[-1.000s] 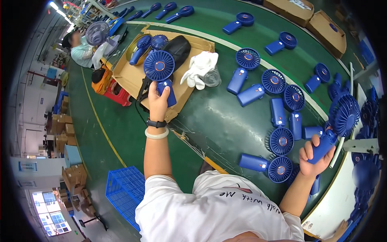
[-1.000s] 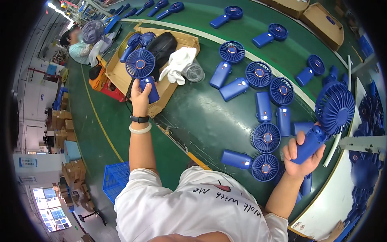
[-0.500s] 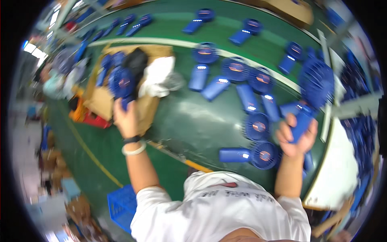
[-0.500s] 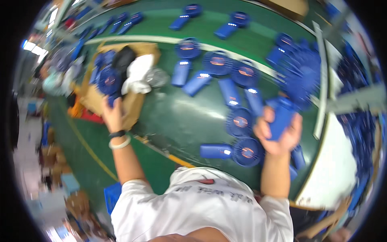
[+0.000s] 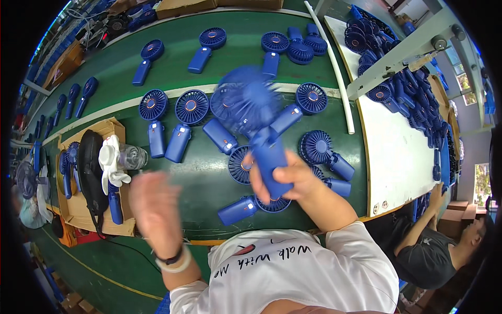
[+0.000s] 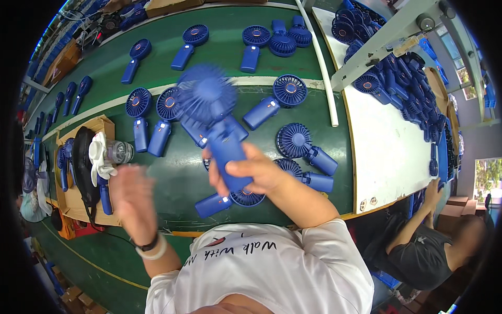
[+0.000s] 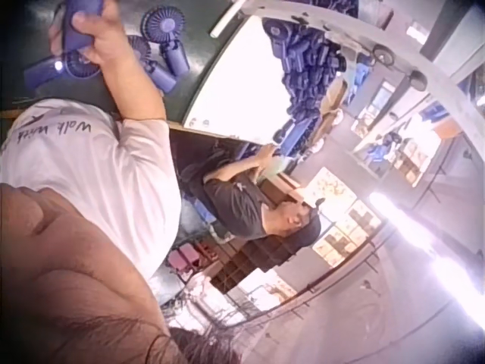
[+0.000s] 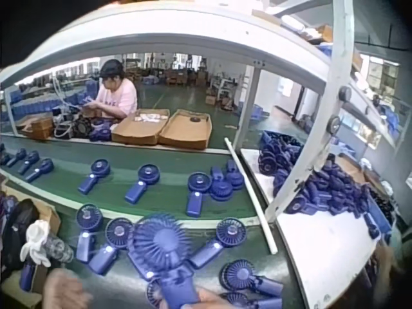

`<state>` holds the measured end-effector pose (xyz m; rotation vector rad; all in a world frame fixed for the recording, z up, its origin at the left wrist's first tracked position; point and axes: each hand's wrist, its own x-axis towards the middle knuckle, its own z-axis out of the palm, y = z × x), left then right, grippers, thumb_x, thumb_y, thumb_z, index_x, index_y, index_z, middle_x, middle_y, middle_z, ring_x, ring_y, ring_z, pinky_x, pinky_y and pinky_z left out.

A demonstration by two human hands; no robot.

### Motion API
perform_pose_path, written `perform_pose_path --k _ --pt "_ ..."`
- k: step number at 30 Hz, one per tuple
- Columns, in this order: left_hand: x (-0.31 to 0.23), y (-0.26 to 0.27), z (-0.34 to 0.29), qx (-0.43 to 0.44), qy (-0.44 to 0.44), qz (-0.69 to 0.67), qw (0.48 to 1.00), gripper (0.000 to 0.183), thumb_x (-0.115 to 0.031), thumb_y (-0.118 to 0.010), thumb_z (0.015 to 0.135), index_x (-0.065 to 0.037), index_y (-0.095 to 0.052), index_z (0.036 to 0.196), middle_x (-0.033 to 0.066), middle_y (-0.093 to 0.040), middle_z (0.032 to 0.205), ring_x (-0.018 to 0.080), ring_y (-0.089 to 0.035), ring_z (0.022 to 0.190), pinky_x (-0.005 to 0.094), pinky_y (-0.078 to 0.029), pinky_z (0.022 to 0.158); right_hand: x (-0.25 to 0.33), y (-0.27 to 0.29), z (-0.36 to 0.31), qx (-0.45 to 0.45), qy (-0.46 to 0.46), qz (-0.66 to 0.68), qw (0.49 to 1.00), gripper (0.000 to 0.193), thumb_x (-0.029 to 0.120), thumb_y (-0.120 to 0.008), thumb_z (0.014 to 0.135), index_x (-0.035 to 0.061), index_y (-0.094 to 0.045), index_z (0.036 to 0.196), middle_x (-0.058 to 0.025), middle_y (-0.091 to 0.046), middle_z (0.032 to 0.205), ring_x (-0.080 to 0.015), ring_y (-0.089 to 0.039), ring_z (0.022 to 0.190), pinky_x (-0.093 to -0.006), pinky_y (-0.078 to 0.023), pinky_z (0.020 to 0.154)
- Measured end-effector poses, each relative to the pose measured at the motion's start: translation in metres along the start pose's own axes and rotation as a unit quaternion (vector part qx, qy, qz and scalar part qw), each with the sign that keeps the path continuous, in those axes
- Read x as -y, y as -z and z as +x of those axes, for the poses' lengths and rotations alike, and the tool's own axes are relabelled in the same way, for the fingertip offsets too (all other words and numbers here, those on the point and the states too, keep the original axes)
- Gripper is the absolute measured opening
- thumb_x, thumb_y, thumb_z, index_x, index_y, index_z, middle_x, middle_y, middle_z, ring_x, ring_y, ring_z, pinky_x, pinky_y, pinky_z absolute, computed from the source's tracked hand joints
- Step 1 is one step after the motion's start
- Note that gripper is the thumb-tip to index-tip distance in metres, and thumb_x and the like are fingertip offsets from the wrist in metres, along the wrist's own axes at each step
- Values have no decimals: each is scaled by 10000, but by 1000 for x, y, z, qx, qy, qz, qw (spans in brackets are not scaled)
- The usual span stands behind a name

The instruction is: The person assembles blue handheld fans at a workstation, attaching fan heads to handles and wiping them with a white cloth. They repeatedly pick up components, connect them, and place the assembled units on the table or into a nearby box.

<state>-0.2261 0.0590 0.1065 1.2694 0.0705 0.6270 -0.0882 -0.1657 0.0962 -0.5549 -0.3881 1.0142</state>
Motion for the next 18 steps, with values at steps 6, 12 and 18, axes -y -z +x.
perform_pose_path --k 6,12,18 --pt "47 -65 11 251 331 -250 875 727 -320 -722 775 27 -337 1285 190 -518 1210 238 -550 1068 391 -440 933 -27 -1 -15 2 -205 -112 972 539 500 -485 899 -31 -533 983 -148 -632 774 -216 -652 641 -276 -528 540" --pt "89 -48 19 78 217 -135 964 511 -165 -647 846 -36 -345 1238 93 -543 1023 193 -576 931 380 -480 867 39 13 1 -120 -176 -510 833 297 232 -546 915 11 -570 1111 -74 -631 853 -144 -615 745 -281 -515 667" --pt "87 -39 26 80 244 -205 944 468 -102 -541 898 -40 -318 1305 123 -511 1165 237 -561 1051 394 -485 887 120 109 77 -302 -12 -673 675 319 224 -578 855 -10 -584 1071 -93 -649 856 -183 -625 745 -295 -499 660"
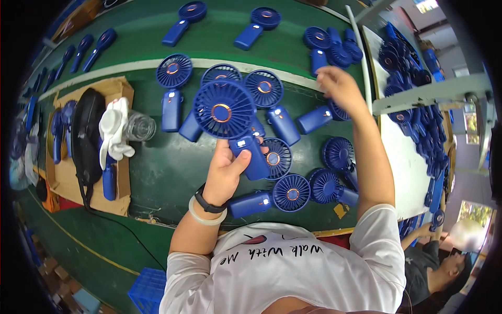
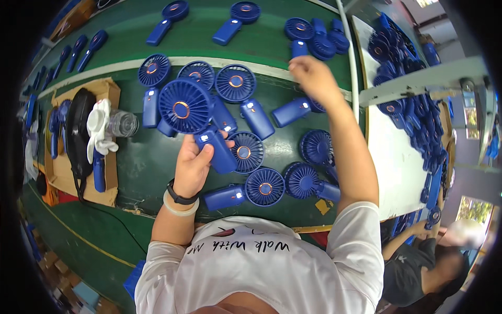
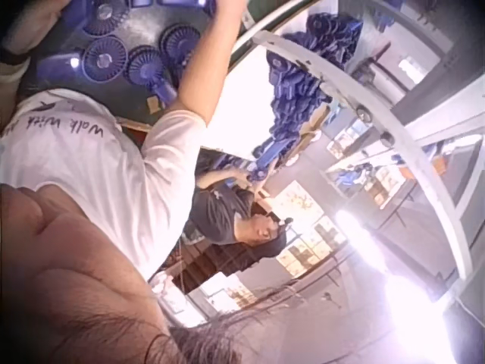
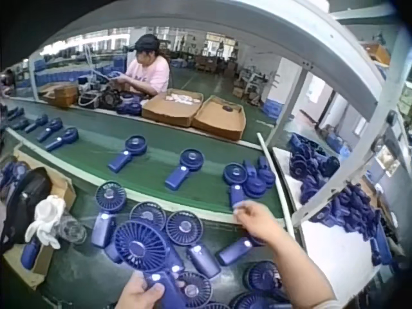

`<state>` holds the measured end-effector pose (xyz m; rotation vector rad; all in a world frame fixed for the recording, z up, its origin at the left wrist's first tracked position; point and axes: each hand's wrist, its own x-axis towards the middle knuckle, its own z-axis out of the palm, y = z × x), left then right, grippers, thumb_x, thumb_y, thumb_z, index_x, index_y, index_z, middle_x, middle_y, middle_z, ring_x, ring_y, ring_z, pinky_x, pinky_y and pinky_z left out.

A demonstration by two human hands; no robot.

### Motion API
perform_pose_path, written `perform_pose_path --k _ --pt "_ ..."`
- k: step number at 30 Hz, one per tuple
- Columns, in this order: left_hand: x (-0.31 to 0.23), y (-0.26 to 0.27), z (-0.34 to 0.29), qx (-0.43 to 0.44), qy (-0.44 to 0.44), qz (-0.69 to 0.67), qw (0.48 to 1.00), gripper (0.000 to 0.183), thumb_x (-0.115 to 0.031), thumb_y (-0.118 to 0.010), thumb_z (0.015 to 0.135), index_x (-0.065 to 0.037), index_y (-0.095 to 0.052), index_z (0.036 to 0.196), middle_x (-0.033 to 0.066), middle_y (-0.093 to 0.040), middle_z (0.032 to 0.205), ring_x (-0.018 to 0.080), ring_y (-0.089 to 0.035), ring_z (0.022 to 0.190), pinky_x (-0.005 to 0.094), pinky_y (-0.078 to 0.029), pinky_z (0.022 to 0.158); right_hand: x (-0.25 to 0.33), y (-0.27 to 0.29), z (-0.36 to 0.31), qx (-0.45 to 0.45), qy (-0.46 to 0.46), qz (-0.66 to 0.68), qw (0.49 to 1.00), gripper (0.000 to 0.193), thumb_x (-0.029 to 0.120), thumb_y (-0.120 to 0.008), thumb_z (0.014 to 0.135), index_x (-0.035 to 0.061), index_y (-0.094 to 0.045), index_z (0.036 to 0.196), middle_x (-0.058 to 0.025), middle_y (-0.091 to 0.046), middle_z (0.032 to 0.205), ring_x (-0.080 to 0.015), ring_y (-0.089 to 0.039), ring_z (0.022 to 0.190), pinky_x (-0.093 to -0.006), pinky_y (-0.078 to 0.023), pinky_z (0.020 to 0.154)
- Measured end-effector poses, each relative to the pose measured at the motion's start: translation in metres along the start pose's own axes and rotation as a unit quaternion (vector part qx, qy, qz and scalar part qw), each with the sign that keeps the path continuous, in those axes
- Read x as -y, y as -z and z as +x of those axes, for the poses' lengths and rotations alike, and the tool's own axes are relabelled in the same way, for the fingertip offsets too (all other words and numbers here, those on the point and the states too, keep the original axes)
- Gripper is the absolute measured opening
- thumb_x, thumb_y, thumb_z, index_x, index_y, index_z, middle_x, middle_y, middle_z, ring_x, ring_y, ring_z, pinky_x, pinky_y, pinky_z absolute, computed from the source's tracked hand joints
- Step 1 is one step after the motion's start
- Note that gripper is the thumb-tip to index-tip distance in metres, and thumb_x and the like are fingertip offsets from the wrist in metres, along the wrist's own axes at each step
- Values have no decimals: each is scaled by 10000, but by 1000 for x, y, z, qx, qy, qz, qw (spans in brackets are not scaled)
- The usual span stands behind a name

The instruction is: The person assembles blue handheld fans at a workstation, attaching fan heads to handles and wiping them with a white cloth. They repeatedly pick up components, connect them, and place the assembled units on the table or into a nearby box.

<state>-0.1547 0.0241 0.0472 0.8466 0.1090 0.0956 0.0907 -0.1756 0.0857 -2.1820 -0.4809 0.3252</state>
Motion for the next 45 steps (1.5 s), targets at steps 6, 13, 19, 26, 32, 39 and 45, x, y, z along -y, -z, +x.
perform_pose_path --k 6,13,19,26,32,39,45 --pt "-3 2 4 -17 -24 -18 999 438 -35 -565 870 -29 -381 1267 108 -534 1148 199 -565 1029 367 -477 905 -28 -22 90 -107 -58 -455 882 546 353 -651 794 -8 -480 1167 -269 -546 1122 -374 -557 1035 -456 -449 896" --pt "7 5 7 10 -72 18 997 471 -78 -584 870 -33 -378 1291 124 -535 1177 238 -569 1047 386 -469 907 -47 9 107 -12 -146 -375 915 739 329 -753 707 -73 -396 1214 -241 -544 1143 -343 -552 1074 -425 -452 918" --pt "5 -2 2 5 -63 -10 998 445 -28 -585 859 -20 -381 1255 120 -545 1146 196 -569 1027 354 -469 906 16 -4 10 126 -23 475 871 381 165 -558 901 -61 -430 1179 -195 -548 1139 -290 -586 1025 -420 -494 907" --pt "14 0 2 19 -49 7 999 436 -44 -581 867 -19 -380 1252 126 -547 1152 204 -563 1041 358 -469 909 56 -68 -134 192 26 708 679 728 295 -603 793 84 -245 1392 -182 -489 971 -314 -576 828 -516 -512 789" --pt "16 -4 1 20 -45 19 999 422 -62 -582 871 -20 -389 1245 129 -561 1135 216 -560 1049 365 -436 932 38 -93 -143 234 19 778 583 671 409 -495 837 125 -278 1406 -156 -468 974 -228 -496 697 -343 -426 562" --pt "18 -3 2 7 -55 27 998 435 -69 -591 870 -18 -386 1250 124 -556 1142 210 -567 1035 359 -441 928 34 -95 -139 228 47 741 630 617 489 -334 906 114 -300 1395 -193 -490 1019 -254 -514 726 -360 -430 598" --pt "16 -5 3 -7 -37 30 999 445 -81 -585 878 -28 -375 1267 111 -554 1138 199 -578 1007 342 -466 894 32 -94 -139 198 42 744 636 570 457 -246 936 112 -323 1383 -218 -509 1031 -284 -533 749 -378 -440 622"
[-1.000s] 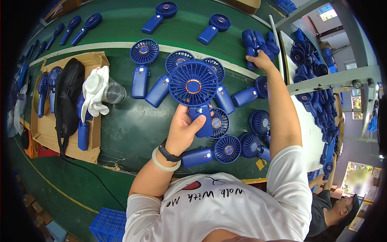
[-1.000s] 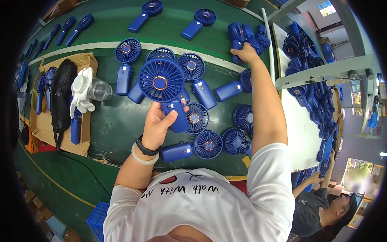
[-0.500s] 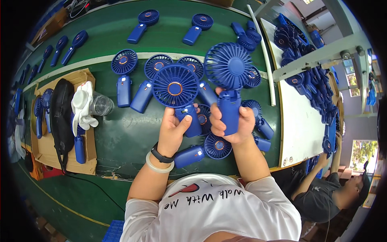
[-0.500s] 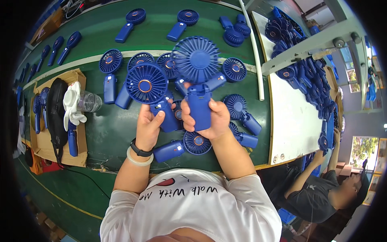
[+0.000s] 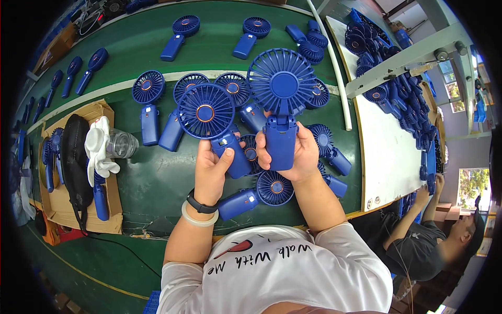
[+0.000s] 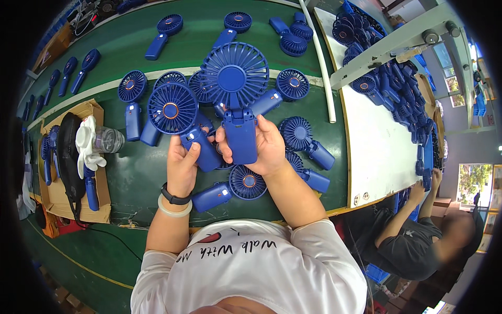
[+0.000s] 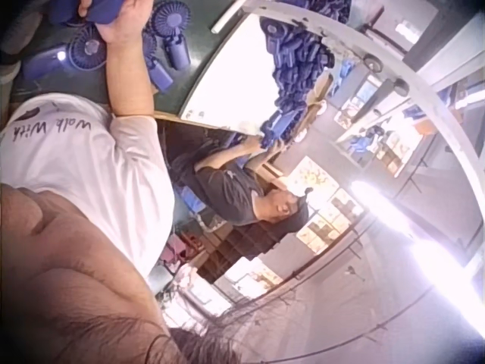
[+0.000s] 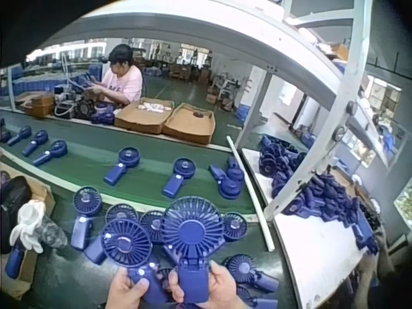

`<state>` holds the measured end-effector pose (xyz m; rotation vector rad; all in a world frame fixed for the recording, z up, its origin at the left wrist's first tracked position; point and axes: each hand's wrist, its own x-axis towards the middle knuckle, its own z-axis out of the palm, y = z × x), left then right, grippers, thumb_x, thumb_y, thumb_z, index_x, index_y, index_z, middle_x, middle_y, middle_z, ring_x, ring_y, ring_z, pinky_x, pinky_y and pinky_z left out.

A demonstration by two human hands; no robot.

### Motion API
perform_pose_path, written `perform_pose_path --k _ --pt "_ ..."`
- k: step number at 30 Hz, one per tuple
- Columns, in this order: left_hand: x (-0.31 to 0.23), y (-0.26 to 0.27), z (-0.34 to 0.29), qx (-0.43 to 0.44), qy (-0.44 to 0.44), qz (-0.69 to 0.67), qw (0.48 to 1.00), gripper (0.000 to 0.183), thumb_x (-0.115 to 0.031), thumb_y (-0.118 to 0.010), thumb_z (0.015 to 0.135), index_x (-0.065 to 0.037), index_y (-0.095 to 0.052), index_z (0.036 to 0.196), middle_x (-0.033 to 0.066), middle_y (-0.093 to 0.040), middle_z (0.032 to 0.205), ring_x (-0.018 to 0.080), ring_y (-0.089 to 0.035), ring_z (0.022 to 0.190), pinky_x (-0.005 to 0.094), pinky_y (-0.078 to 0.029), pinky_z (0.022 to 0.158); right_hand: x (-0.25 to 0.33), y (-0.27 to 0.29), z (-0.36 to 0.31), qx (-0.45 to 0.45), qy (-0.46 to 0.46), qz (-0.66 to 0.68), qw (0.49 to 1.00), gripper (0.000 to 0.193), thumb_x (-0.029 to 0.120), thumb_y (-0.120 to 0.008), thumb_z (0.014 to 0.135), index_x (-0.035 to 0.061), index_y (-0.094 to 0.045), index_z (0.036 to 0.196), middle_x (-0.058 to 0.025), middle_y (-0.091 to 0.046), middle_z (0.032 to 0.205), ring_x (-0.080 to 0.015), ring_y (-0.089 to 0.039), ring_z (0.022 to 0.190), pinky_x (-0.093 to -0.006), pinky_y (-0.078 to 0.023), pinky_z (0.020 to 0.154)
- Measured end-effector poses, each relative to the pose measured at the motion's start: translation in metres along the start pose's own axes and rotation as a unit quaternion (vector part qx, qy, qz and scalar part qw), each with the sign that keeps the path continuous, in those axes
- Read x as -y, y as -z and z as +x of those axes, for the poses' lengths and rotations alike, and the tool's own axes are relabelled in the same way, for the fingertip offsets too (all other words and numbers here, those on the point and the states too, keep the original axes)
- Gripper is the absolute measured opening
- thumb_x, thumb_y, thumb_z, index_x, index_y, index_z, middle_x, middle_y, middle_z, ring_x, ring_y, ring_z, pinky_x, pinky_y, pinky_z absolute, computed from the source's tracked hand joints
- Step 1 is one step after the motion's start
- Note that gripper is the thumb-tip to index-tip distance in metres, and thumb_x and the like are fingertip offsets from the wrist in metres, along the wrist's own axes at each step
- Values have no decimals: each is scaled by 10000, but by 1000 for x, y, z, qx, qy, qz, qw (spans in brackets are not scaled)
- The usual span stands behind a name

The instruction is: The person assembles blue handheld fans at a workstation, attaching fan heads to handles and wiping them with a white cloth. They repeatedly pick up components, connect them, and place the assembled units on the table or into a nearby box.

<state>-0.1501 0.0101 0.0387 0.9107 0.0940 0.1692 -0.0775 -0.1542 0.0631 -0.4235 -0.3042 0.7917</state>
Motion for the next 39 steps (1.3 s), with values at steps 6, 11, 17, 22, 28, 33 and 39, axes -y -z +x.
perform_pose_path --k 6,11,17,22,28,33,39 --pt "1 4 -1 7 5 -6 1000 425 -79 -587 874 -32 -388 1247 111 -561 1129 201 -585 995 345 -469 886 -1 -4 2 -17 8 1 1000 562 462 -296 935 -2 -455 1209 -201 -564 1002 -261 -567 729 -360 -478 695" --pt "-2 2 -1 -9 6 1 1000 418 -64 -598 861 -46 -393 1224 121 -561 1125 207 -598 970 345 -490 861 -1 -4 0 -67 39 -104 992 446 288 -519 889 -1 -421 1215 -169 -540 999 -238 -590 780 -358 -531 666" --pt "-7 -3 -9 30 0 -57 998 630 -60 -669 803 -107 -292 1306 126 -522 1130 210 -606 886 277 -531 588 -4 -6 1 -167 26 -244 955 454 76 -615 804 18 -426 1213 -144 -582 1047 -236 -634 902 -353 -556 731" --pt "0 12 -9 50 60 -75 994 444 -24 -712 742 -79 -450 1097 104 -555 1016 222 -614 851 287 -530 491 -11 -4 5 -177 84 -300 934 504 52 -647 774 14 -423 1224 -149 -584 1081 -241 -631 915 -368 -534 799" --pt "3 11 -7 99 26 -177 979 359 27 -679 720 -67 -500 1016 85 -550 1001 224 -580 958 367 -528 795 -13 -2 4 -177 73 -313 930 526 55 -669 757 13 -433 1225 -150 -593 1087 -236 -627 928 -367 -509 833" --pt "-1 11 -5 133 20 -152 979 453 -26 -689 718 -82 -483 1118 101 -488 1173 260 -466 1165 427 -387 1004 -16 0 4 -194 105 -321 921 521 58 -673 755 10 -439 1219 -150 -604 1077 -219 -618 953 -350 -491 858" --pt "-4 0 -8 143 19 -141 979 724 -72 -732 673 -71 -393 1313 119 -403 1340 287 -376 1270 438 -352 1028 -15 -7 4 -194 90 -304 928 489 53 -646 800 -4 -423 1232 -88 -555 1110 -150 -554 1019 -302 -436 911"
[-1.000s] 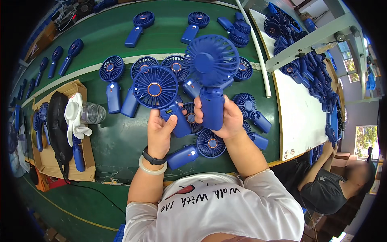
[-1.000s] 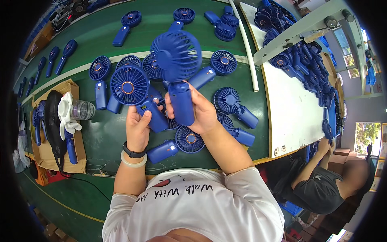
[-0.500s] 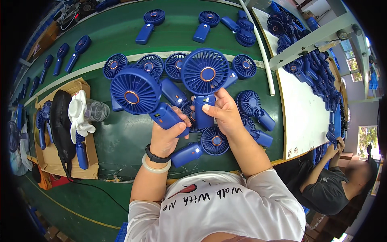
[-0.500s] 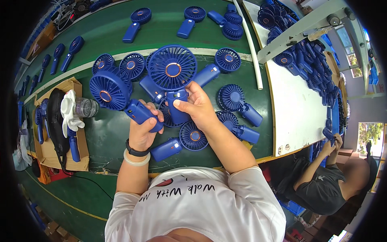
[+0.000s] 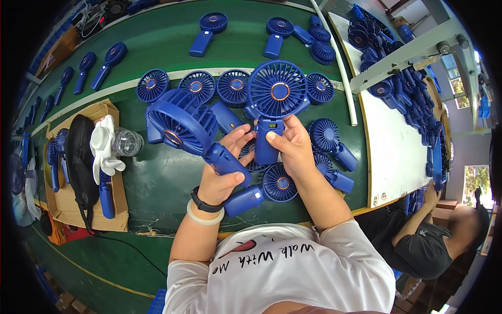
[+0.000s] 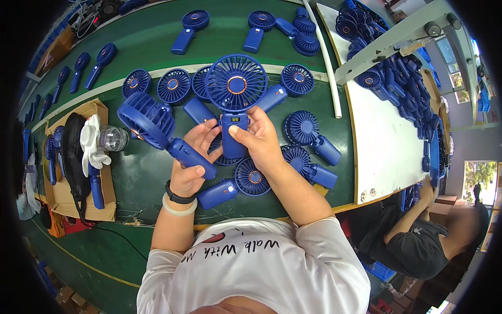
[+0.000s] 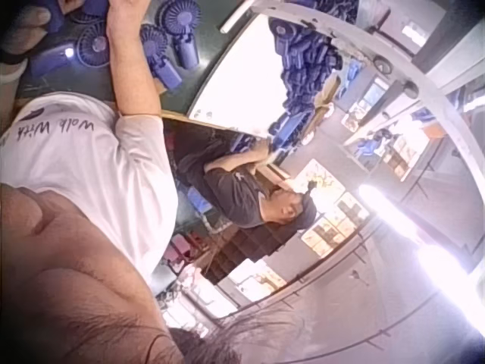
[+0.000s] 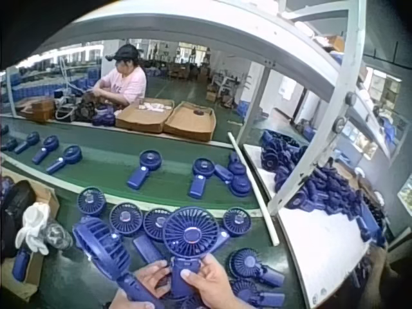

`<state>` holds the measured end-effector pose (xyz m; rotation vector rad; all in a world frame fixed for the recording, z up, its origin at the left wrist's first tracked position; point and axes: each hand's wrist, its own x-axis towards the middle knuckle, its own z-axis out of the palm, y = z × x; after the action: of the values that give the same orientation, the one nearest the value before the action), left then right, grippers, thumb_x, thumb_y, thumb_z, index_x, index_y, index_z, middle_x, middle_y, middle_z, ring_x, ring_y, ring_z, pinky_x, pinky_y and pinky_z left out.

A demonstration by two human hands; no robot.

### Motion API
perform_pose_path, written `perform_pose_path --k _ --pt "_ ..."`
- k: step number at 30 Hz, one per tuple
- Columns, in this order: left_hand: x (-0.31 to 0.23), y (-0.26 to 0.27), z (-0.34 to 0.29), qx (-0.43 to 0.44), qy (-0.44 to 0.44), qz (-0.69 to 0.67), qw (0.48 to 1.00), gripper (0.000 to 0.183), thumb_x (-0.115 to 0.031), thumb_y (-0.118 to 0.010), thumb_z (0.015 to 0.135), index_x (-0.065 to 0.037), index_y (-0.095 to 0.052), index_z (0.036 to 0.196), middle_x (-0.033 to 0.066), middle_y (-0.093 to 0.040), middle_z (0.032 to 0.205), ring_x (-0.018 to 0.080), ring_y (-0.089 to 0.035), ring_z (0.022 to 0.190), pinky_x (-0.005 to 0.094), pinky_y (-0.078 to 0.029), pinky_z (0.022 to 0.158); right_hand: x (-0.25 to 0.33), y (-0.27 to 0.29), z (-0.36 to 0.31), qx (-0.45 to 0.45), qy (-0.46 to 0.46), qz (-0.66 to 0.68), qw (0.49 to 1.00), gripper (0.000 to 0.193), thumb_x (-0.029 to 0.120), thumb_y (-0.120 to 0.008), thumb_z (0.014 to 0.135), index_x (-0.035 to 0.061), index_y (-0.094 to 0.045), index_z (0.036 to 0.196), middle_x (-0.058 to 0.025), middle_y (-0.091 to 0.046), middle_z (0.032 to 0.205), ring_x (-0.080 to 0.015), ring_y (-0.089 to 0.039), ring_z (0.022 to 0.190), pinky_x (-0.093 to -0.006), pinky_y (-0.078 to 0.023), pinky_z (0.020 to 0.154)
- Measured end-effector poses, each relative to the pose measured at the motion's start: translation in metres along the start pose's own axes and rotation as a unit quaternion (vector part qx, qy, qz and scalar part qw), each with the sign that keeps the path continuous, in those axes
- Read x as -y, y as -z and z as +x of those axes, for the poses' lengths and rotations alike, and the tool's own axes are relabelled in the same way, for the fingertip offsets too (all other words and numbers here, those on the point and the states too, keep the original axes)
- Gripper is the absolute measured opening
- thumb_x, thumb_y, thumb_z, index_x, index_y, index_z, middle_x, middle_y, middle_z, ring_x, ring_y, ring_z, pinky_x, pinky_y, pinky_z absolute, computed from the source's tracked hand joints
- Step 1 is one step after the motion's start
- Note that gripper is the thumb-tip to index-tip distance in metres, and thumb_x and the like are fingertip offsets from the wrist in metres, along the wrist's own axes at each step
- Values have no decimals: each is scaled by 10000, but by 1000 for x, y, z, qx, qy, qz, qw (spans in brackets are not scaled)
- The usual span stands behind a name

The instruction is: The person assembles blue handheld fans at a workstation, attaching fan heads to handles and wiping them with a white cloth. They repeatedly pick up components, connect them, and place the assembled units on the table or into a nearby box.

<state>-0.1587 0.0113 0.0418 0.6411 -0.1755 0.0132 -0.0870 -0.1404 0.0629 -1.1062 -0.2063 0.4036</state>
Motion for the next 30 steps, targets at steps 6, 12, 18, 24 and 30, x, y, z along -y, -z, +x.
perform_pose_path --k 6,12,18,24,30 --pt "-5 -10 1 -35 39 -11 999 883 -95 -713 674 -70 -215 1403 157 -409 1310 278 -441 1204 444 -450 931 8 3 -3 123 131 -276 944 568 137 -642 825 65 -419 1343 -152 -354 1338 -249 -383 1223 -357 -382 954" --pt "-9 10 -3 -63 -25 21 997 878 -46 -703 679 -135 -222 1407 153 -416 1288 273 -487 1146 480 -492 883 39 4 38 49 159 -649 743 275 126 -586 818 44 -625 1078 -171 -521 1132 -304 -566 969 -394 -469 834" --pt "-14 3 -3 -47 -42 -12 998 850 -47 -696 688 -148 -234 1395 127 -400 1302 289 -463 1190 533 -434 951 10 -2 59 93 66 -793 598 543 207 -650 775 25 -470 1253 -225 -558 1079 -370 -560 1002 -426 -440 882" --pt "-16 11 -4 -18 -47 -71 996 913 -62 -695 661 -170 -188 1412 156 -424 1251 302 -512 1116 486 -465 914 15 16 74 -4 51 -634 772 578 237 -568 843 -12 -350 1317 -236 -581 1048 -289 -612 933 -395 -478 820" --pt "-10 9 -5 10 -41 -117 992 931 -122 -669 654 -160 -160 1432 174 -438 1204 312 -546 1067 450 -494 859 35 15 2 221 -179 318 904 546 336 -471 844 -26 -381 1244 -214 -479 1000 -256 -534 714 -359 -452 629"
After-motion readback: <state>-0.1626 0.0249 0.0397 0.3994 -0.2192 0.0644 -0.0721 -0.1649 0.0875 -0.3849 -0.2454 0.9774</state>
